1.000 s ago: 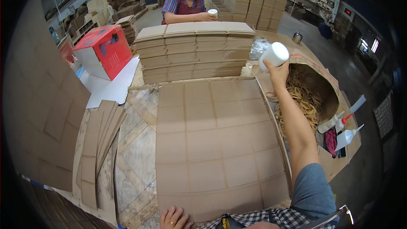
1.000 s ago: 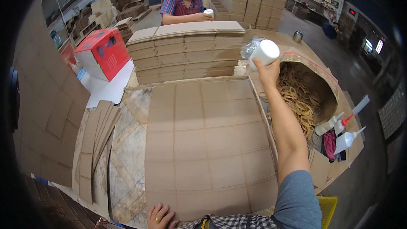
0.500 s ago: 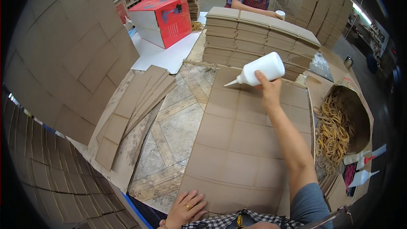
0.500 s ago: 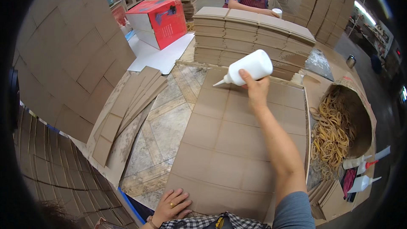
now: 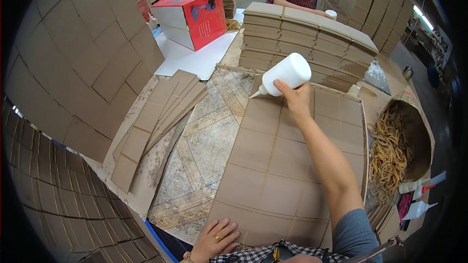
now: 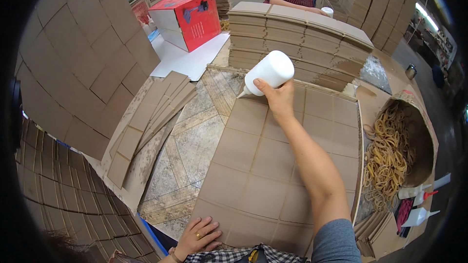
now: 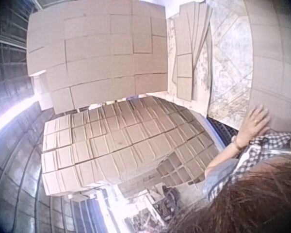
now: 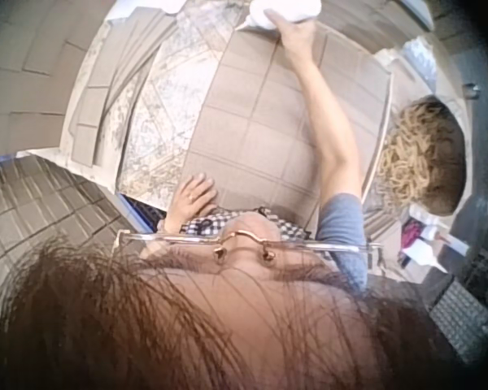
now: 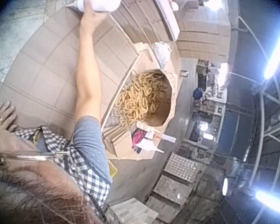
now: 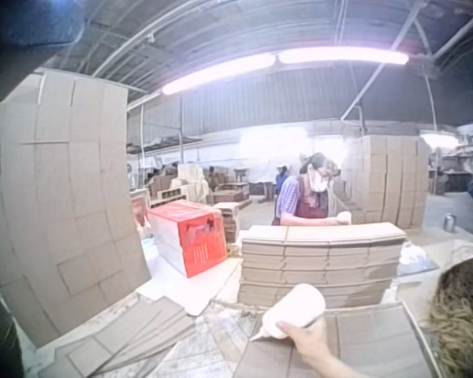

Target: Assembling small cardboard boxes by applying glue to the edges and securing the shape with rubber bands.

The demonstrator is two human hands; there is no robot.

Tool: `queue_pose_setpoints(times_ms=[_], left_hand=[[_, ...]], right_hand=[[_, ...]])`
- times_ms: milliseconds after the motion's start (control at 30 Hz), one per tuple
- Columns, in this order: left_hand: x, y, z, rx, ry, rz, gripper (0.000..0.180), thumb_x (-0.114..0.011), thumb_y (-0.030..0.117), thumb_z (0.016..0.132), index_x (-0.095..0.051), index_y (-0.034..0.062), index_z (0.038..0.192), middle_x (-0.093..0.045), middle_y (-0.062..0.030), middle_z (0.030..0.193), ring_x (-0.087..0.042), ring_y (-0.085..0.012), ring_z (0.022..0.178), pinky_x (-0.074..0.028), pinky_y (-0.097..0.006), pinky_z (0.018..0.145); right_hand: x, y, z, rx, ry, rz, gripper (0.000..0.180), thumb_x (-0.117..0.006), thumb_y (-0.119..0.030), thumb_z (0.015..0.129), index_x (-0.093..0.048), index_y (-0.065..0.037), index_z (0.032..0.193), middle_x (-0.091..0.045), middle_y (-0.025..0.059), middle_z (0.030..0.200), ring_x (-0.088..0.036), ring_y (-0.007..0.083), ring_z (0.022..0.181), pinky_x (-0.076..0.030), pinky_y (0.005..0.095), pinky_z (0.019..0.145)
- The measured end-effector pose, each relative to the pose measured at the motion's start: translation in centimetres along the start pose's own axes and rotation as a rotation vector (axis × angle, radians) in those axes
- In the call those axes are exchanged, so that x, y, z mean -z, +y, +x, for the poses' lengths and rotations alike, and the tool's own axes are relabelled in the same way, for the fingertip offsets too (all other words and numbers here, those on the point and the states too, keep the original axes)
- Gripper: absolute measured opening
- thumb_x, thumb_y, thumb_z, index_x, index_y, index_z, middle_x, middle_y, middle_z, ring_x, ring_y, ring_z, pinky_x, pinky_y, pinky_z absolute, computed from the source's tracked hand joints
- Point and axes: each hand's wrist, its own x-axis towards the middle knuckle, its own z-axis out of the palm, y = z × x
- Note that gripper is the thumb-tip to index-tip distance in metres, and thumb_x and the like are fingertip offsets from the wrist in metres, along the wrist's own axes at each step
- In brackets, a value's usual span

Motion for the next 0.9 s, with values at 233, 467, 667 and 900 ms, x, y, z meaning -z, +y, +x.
queue_pose_setpoints(times_ms=[233,467,667,900], left_hand=[[0.3,0.2,0.2,0.011,-0.001,-0.007,0.034,-0.074,0.031,0.074,-0.066,0.0177,0.104,-0.060,-0.0032,0.118,-0.052,-0.0247,0.117,-0.037,-0.040,0.100],[0.6,0.3,0.4,0.023,-0.003,-0.033,0.034,-0.075,0.029,0.073,-0.066,0.0155,0.103,-0.060,-0.0048,0.118,-0.052,-0.0266,0.117,-0.038,-0.042,0.099],[-0.1,0.1,0.3,-0.077,0.124,-0.143,0.037,-0.073,0.020,0.073,-0.063,0.0056,0.106,-0.057,-0.0155,0.118,-0.049,-0.0391,0.116,-0.039,-0.051,0.095],[0.2,0.2,0.4,-0.031,0.059,-0.149,0.037,-0.074,0.019,0.073,-0.063,0.0045,0.105,-0.057,-0.0163,0.117,-0.050,-0.0395,0.113,-0.039,-0.051,0.094]], right_hand=[[1.4,0.2,0.9,0.084,-0.004,-0.131,0.055,-0.081,-0.020,0.069,-0.052,0.000,0.112,-0.061,0.0094,0.100,-0.060,0.0167,0.089,-0.052,0.0284,0.069],[4.9,-0.7,1.4,-0.008,0.005,-0.075,0.059,-0.080,-0.009,0.068,-0.048,-0.001,0.116,-0.062,0.0100,0.102,-0.061,0.0189,0.093,-0.052,0.0328,0.079],[9.2,-2.0,1.0,-0.024,0.090,-0.084,0.054,-0.080,-0.011,0.069,-0.050,0.000,0.113,-0.062,0.0094,0.099,-0.063,0.0179,0.087,-0.055,0.0300,0.068],[16.1,-5.0,-0.1,-0.088,0.126,-0.264,0.043,-0.079,-0.021,0.071,-0.058,-0.003,0.104,-0.064,0.0072,0.091,-0.064,0.0159,0.077,-0.054,0.0274,0.057]])
